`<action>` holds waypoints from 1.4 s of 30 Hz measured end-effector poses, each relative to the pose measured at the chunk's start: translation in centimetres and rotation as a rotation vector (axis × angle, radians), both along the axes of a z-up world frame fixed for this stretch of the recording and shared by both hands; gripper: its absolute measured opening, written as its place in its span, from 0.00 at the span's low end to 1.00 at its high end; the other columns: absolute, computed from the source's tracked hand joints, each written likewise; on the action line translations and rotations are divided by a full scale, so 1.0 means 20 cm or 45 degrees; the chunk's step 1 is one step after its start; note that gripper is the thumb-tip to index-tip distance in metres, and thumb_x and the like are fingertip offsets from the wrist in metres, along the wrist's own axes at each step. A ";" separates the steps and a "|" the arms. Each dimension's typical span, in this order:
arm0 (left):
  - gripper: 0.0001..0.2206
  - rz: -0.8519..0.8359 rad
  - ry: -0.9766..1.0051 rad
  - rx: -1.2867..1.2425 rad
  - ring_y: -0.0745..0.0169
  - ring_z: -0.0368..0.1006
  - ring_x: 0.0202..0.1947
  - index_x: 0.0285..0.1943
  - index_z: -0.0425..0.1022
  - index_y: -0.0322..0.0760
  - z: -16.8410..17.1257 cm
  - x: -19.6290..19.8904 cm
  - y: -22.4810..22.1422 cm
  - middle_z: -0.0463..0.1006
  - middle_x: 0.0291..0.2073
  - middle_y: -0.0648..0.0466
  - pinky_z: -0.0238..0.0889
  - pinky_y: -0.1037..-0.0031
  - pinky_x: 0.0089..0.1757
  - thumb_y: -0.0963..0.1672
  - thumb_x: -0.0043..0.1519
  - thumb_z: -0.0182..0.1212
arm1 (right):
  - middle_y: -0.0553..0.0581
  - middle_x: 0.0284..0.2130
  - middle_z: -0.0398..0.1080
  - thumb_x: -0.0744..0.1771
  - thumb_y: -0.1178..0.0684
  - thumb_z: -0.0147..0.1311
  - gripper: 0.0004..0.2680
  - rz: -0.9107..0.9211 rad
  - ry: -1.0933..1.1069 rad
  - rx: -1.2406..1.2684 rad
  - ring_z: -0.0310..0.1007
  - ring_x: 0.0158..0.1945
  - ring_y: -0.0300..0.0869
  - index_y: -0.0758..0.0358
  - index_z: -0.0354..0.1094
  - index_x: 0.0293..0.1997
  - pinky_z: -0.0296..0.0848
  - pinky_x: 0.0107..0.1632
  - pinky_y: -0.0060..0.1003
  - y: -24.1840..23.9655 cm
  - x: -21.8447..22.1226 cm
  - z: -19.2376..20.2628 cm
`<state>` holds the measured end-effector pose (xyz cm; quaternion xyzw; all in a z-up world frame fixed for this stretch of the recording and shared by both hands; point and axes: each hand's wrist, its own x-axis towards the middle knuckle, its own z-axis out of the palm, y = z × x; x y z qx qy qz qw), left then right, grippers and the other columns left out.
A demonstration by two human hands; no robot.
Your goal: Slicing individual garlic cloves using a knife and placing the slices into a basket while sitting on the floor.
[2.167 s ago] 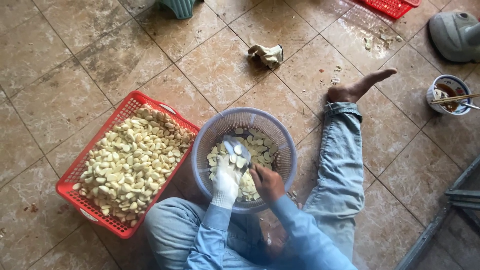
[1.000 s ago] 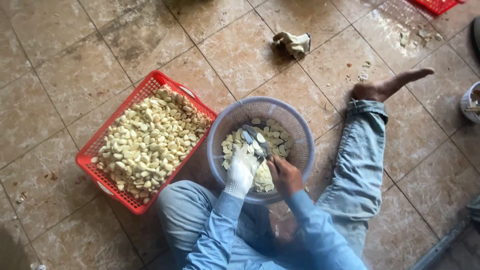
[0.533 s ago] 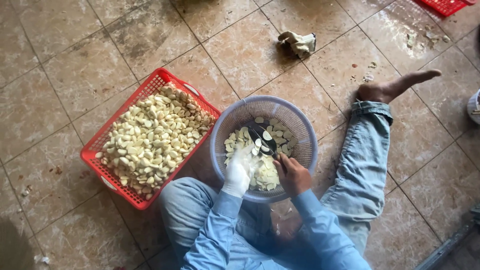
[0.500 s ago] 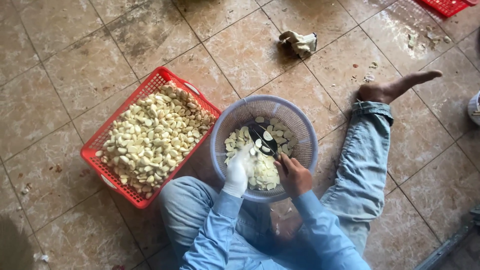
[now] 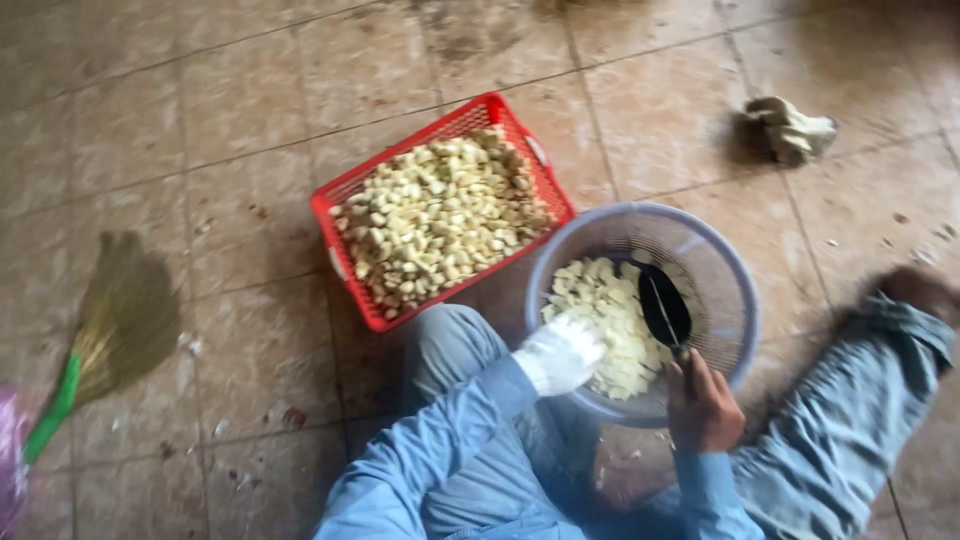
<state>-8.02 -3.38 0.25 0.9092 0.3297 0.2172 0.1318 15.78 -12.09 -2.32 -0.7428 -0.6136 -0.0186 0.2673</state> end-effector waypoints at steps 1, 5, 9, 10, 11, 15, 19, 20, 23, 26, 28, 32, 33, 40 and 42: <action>0.10 0.064 0.051 -0.050 0.40 0.72 0.37 0.41 0.77 0.33 0.11 -0.06 0.03 0.78 0.38 0.42 0.66 0.54 0.40 0.44 0.56 0.55 | 0.56 0.37 0.77 0.66 0.50 0.68 0.14 0.014 0.036 0.012 0.75 0.30 0.48 0.58 0.79 0.58 0.74 0.35 0.41 -0.01 0.00 0.01; 0.03 0.474 0.118 0.197 0.55 0.72 0.22 0.33 0.75 0.35 0.32 -0.41 0.23 0.76 0.23 0.50 0.70 0.66 0.30 0.41 0.57 0.57 | 0.58 0.36 0.78 0.66 0.53 0.69 0.13 0.005 0.094 0.010 0.74 0.29 0.47 0.62 0.80 0.57 0.74 0.34 0.40 -0.03 -0.03 -0.01; 0.06 0.929 0.399 0.218 0.50 0.72 0.23 0.41 0.75 0.38 0.05 -0.91 0.51 0.75 0.29 0.48 0.70 0.60 0.29 0.42 0.65 0.52 | 0.58 0.36 0.78 0.66 0.53 0.70 0.14 0.010 0.095 -0.002 0.74 0.29 0.46 0.62 0.80 0.57 0.74 0.34 0.40 -0.04 -0.02 -0.05; 0.07 0.884 0.490 0.183 0.47 0.74 0.29 0.43 0.76 0.41 -0.06 -1.01 0.59 0.77 0.31 0.48 0.69 0.58 0.35 0.43 0.64 0.51 | 0.58 0.37 0.78 0.66 0.54 0.70 0.14 0.013 0.108 0.016 0.74 0.29 0.45 0.63 0.80 0.57 0.74 0.34 0.39 -0.04 -0.02 -0.05; 0.09 0.834 0.579 0.146 0.43 0.76 0.35 0.45 0.77 0.44 -0.16 -1.11 0.66 0.80 0.34 0.48 0.68 0.56 0.41 0.44 0.62 0.51 | 0.59 0.37 0.79 0.66 0.55 0.70 0.14 0.012 0.120 0.033 0.75 0.30 0.45 0.65 0.80 0.57 0.75 0.34 0.38 -0.05 -0.02 -0.05; 0.08 0.775 0.911 0.054 0.46 0.78 0.38 0.42 0.78 0.46 -0.27 -1.08 0.77 0.80 0.39 0.48 0.69 0.56 0.40 0.46 0.63 0.52 | 0.60 0.37 0.78 0.67 0.54 0.69 0.14 -0.003 0.120 -0.020 0.75 0.30 0.45 0.65 0.79 0.57 0.75 0.35 0.39 -0.04 -0.03 -0.03; 0.09 0.756 0.977 0.000 0.46 0.80 0.33 0.33 0.84 0.45 -0.29 -1.08 0.80 0.83 0.33 0.48 0.70 0.57 0.35 0.45 0.58 0.57 | 0.60 0.38 0.79 0.66 0.54 0.69 0.14 0.005 0.138 -0.007 0.76 0.30 0.46 0.67 0.79 0.57 0.75 0.35 0.39 -0.04 -0.02 -0.05; 0.09 0.728 0.917 0.030 0.45 0.79 0.32 0.32 0.84 0.44 -0.29 -1.09 0.79 0.83 0.32 0.48 0.68 0.57 0.35 0.47 0.57 0.58 | 0.60 0.38 0.79 0.66 0.53 0.69 0.14 0.003 0.132 -0.018 0.76 0.30 0.45 0.66 0.79 0.57 0.75 0.34 0.38 -0.04 -0.01 -0.06; 0.10 0.760 0.903 -0.204 0.42 0.80 0.37 0.38 0.83 0.42 -0.22 -1.09 0.76 0.83 0.36 0.47 0.71 0.55 0.39 0.47 0.52 0.62 | 0.63 0.40 0.79 0.66 0.55 0.69 0.15 -0.003 0.215 -0.007 0.77 0.32 0.45 0.69 0.78 0.58 0.76 0.35 0.37 -0.04 -0.02 -0.04; 0.09 1.199 0.193 -0.320 0.46 0.76 0.32 0.43 0.82 0.46 -0.09 -1.09 0.64 0.83 0.35 0.51 0.72 0.59 0.35 0.47 0.60 0.59 | 0.65 0.41 0.79 0.65 0.60 0.69 0.15 0.038 0.330 0.029 0.76 0.34 0.47 0.73 0.77 0.57 0.75 0.40 0.38 -0.04 -0.02 0.00; 0.11 1.149 -0.455 -0.635 0.57 0.76 0.33 0.49 0.80 0.38 -0.13 -1.06 0.61 0.83 0.38 0.51 0.72 0.70 0.35 0.41 0.59 0.60 | 0.66 0.42 0.78 0.66 0.62 0.66 0.15 -0.006 0.578 0.010 0.76 0.37 0.45 0.75 0.74 0.59 0.75 0.41 0.35 -0.05 -0.03 0.01; 0.13 0.800 -1.783 -1.452 0.62 0.76 0.32 0.54 0.76 0.28 0.10 -0.72 0.36 0.80 0.36 0.48 0.71 0.77 0.32 0.36 0.60 0.62 | 0.65 0.40 0.77 0.66 0.58 0.64 0.17 -0.139 0.965 -0.147 0.76 0.39 0.45 0.70 0.73 0.61 0.75 0.41 0.35 -0.03 -0.04 0.00; 0.13 0.783 -1.767 -1.478 0.62 0.76 0.32 0.54 0.76 0.28 0.07 -0.64 0.31 0.80 0.36 0.48 0.71 0.77 0.32 0.36 0.60 0.62 | 0.65 0.40 0.77 0.66 0.58 0.64 0.17 -0.169 0.961 -0.143 0.76 0.39 0.45 0.70 0.73 0.61 0.75 0.41 0.35 -0.03 -0.06 0.00; 0.17 0.637 -1.632 -1.732 0.55 0.82 0.28 0.54 0.76 0.25 -0.04 -0.07 0.00 0.82 0.31 0.43 0.77 0.72 0.30 0.34 0.56 0.68 | 0.71 0.38 0.78 0.56 0.63 0.75 0.22 0.040 1.489 0.025 0.76 0.40 0.47 0.70 0.75 0.53 0.76 0.44 0.45 0.02 -0.26 0.15; 0.23 0.527 -1.472 -1.726 0.58 0.82 0.33 0.59 0.76 0.29 -0.04 -0.02 -0.05 0.82 0.34 0.46 0.79 0.73 0.34 0.32 0.53 0.70 | 0.71 0.36 0.79 0.57 0.65 0.74 0.21 0.149 1.689 -0.016 0.77 0.34 0.44 0.71 0.74 0.54 0.79 0.37 0.41 0.06 -0.29 0.20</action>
